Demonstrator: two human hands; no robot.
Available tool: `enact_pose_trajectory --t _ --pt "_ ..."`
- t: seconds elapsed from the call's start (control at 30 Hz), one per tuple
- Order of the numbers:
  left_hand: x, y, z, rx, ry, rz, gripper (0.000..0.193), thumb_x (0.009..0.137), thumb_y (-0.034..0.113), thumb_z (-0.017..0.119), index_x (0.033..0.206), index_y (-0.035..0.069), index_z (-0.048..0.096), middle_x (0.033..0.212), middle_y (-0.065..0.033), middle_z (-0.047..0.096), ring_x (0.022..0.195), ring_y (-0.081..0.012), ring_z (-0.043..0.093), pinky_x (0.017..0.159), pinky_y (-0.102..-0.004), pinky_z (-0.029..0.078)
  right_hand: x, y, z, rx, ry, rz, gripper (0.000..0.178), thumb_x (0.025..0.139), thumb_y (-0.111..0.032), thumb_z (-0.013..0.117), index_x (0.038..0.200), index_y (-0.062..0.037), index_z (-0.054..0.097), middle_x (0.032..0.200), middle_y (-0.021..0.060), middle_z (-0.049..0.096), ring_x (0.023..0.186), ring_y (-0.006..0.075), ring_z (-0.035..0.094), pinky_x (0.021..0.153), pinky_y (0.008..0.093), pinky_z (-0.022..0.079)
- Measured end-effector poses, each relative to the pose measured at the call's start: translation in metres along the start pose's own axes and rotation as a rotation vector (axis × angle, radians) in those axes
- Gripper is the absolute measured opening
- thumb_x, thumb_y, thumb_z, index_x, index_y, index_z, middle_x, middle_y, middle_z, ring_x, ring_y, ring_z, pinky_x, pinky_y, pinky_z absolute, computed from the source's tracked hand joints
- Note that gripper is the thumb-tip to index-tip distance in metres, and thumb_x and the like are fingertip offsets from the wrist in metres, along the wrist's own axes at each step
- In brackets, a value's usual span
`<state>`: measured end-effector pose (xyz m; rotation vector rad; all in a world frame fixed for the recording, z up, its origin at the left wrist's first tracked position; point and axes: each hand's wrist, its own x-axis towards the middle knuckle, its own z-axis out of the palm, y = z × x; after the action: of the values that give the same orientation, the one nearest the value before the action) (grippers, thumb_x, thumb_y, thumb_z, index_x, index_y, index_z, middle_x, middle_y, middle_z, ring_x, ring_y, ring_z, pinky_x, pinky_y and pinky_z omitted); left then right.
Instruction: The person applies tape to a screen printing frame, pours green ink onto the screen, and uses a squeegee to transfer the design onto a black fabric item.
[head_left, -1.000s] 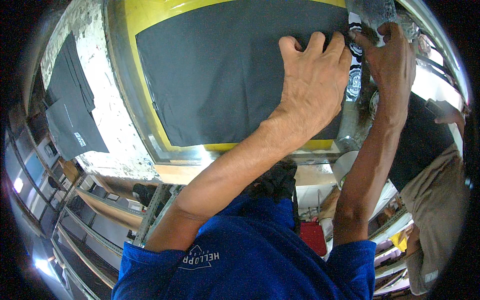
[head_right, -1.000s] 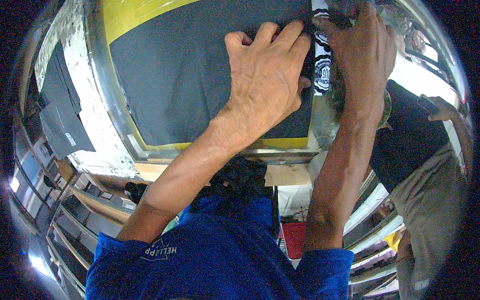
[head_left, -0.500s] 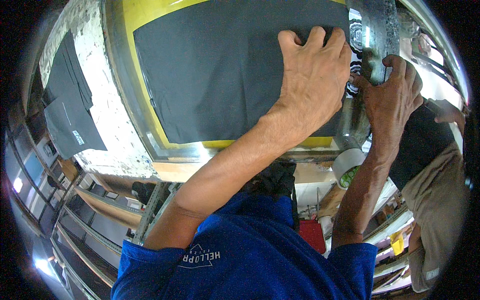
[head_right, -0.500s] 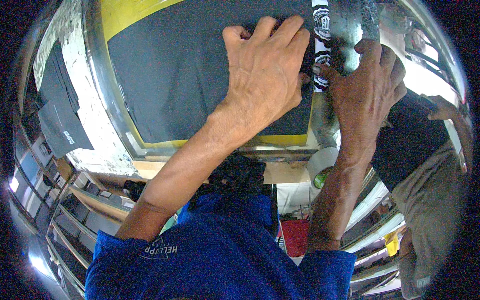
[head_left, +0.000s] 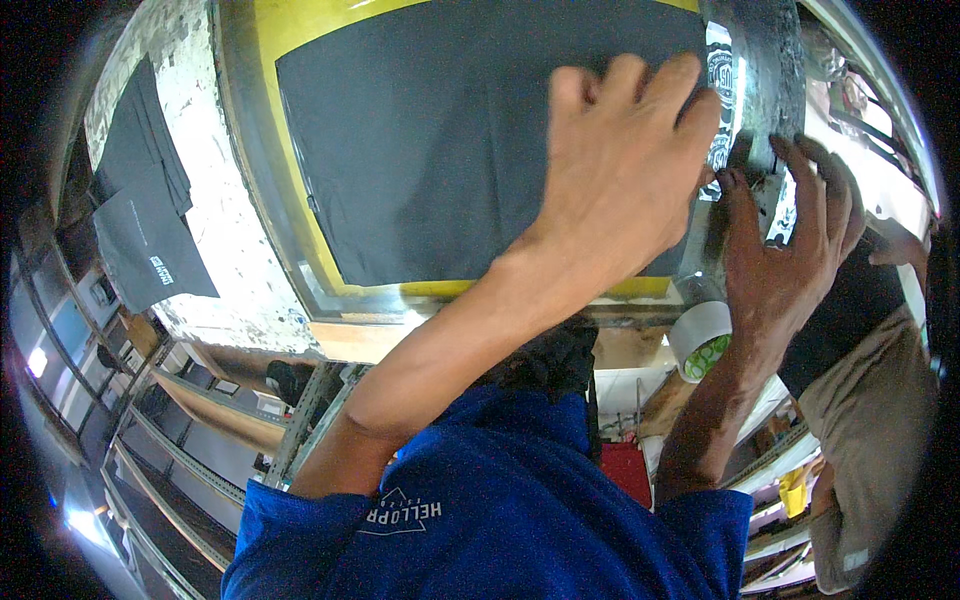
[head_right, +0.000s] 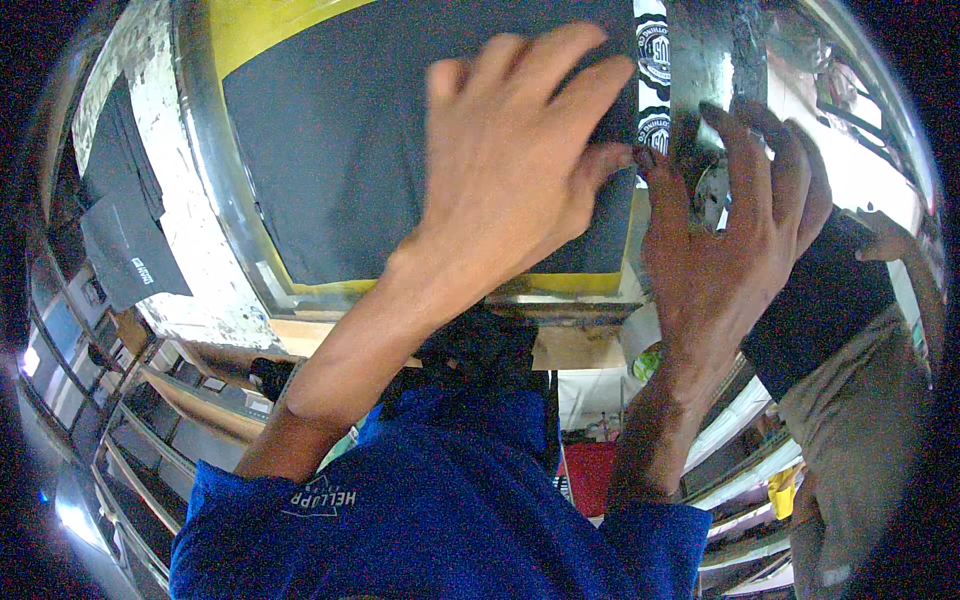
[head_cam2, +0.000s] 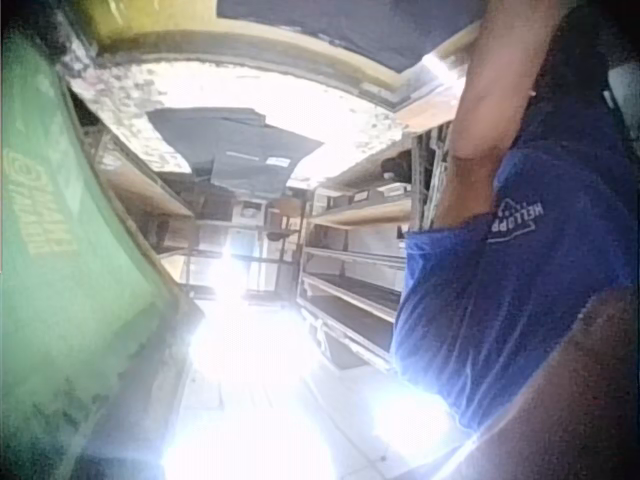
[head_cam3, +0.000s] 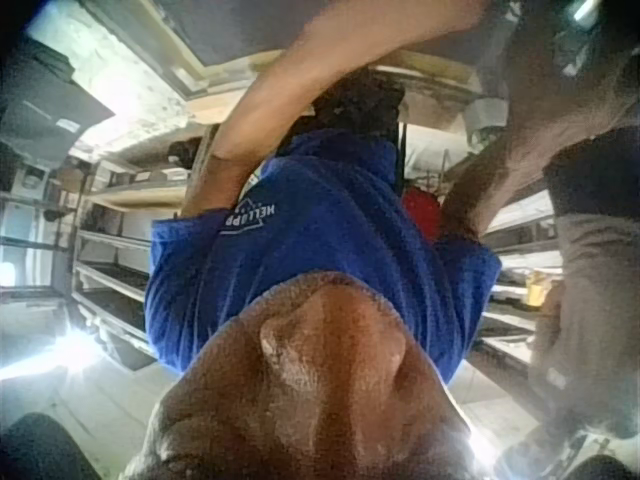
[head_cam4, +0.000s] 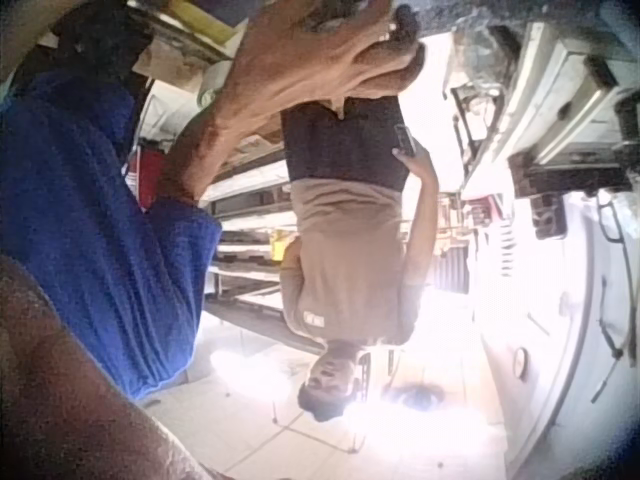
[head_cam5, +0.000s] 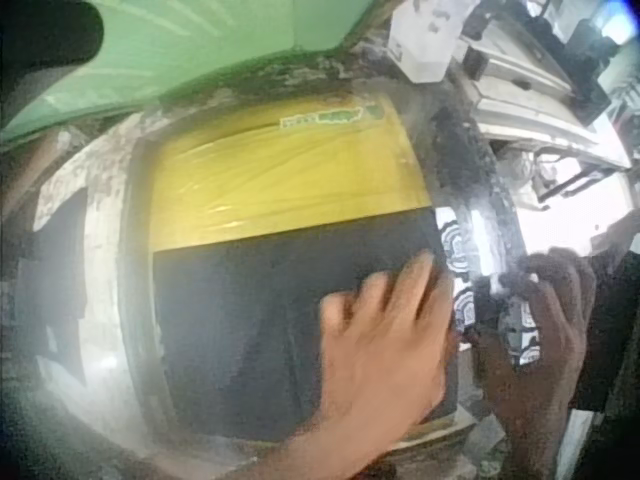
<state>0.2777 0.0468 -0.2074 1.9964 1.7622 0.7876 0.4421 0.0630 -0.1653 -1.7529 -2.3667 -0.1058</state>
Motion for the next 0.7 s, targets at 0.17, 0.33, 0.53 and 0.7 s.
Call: enact_pose_trajectory --t 0.17,0.33,0.53,0.7 --pt "-0.045 -0.028 -0.044 0.205 -0.002 -0.076 0.055 0.081 0.044 0.077 0.126 0.014 0.068 0.140 -0.0062 0.057 0.123 -0.0303 0.053 0.099 -0.0463 0.036 -0.039 -0.012 -0.016 0.166 -0.029 -0.010 0.044 0.073 -0.011 0.083 0.116 -0.0106 0.073 0.122 0.0082 0.066 0.123 0.0312 0.053 0.107 0.0467 0.040" --pt "-0.071 -0.052 -0.061 0.316 -0.149 -0.127 0.075 0.084 0.064 0.066 0.141 0.016 0.059 0.153 -0.0138 0.046 0.140 -0.0362 0.041 0.108 -0.0540 0.029 -0.054 -0.017 -0.057 0.240 -0.078 -0.046 0.052 0.077 -0.013 0.079 0.126 -0.0066 0.065 0.129 0.0122 0.063 0.125 0.0277 0.055 0.110 0.0440 0.041" --pt "-0.071 -0.064 -0.050 0.363 -0.153 -0.149 0.084 0.083 0.070 0.063 0.146 0.016 0.054 0.158 -0.0163 0.039 0.145 -0.0417 0.033 0.112 -0.0610 0.023 0.059 0.098 -0.136 0.123 -0.802 -0.359 0.063 0.087 -0.027 0.074 0.141 -0.0045 0.051 0.139 0.0148 0.057 0.131 0.0223 0.052 0.115 0.0430 0.037" --pt "-0.069 -0.067 -0.045 0.340 -0.118 -0.141 0.082 0.081 0.065 0.068 0.145 0.015 0.056 0.157 -0.0174 0.039 0.144 -0.0429 0.033 0.110 -0.0637 0.023 0.125 0.172 -0.157 0.062 -1.305 -0.553 0.068 0.094 -0.033 0.069 0.149 -0.0030 0.043 0.144 0.0165 0.054 0.134 0.0184 0.052 0.118 0.0432 0.035"
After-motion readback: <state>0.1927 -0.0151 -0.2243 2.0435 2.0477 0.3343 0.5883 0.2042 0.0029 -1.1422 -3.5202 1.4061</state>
